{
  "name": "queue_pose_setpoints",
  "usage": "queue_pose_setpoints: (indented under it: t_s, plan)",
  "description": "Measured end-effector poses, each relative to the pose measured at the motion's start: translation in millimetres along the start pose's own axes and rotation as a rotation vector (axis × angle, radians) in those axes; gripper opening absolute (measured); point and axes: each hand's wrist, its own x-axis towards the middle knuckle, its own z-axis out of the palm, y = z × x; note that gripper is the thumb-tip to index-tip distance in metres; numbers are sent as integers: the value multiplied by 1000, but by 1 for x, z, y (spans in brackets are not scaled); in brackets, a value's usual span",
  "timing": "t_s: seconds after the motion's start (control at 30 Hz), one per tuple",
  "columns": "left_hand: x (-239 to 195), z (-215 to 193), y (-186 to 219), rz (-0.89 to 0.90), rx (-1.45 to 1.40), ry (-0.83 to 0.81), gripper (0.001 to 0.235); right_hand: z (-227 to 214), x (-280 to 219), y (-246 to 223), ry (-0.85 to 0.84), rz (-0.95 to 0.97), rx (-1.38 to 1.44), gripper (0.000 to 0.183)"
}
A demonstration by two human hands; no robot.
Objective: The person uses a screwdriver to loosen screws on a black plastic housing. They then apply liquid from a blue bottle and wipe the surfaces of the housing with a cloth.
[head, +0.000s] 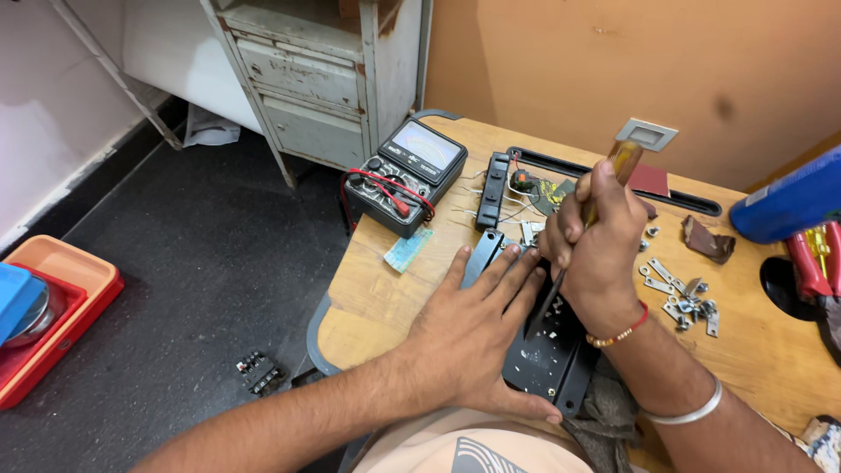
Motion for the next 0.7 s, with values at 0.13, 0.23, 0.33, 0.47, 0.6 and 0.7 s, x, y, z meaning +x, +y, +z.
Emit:
queue_pose_setpoints:
  t_s: [0.13, 0.23, 0.33, 0.47, 0.6, 0.7]
  plan:
    - [-1, 1, 0, 9, 12, -29, 136, 2, -10, 6, -41, 40, -54, 34]
    - [1, 2, -1, 7, 28, -1, 137, 2, -3, 6, -36, 58, -41, 34]
    - [0, 2, 0, 9, 15, 5, 136, 2, 0, 8, -11, 85, -24, 36]
    - [-2, 3, 1, 4, 0, -47, 136, 1, -12, 11, -2, 128, -40, 36]
    - [0, 3, 1, -1, 22, 11, 138, 0, 0, 4, -38, 57, -66, 39]
    - [-1, 1, 1, 6, 6, 51, 136, 2, 2, 4, -8, 65, -75, 38]
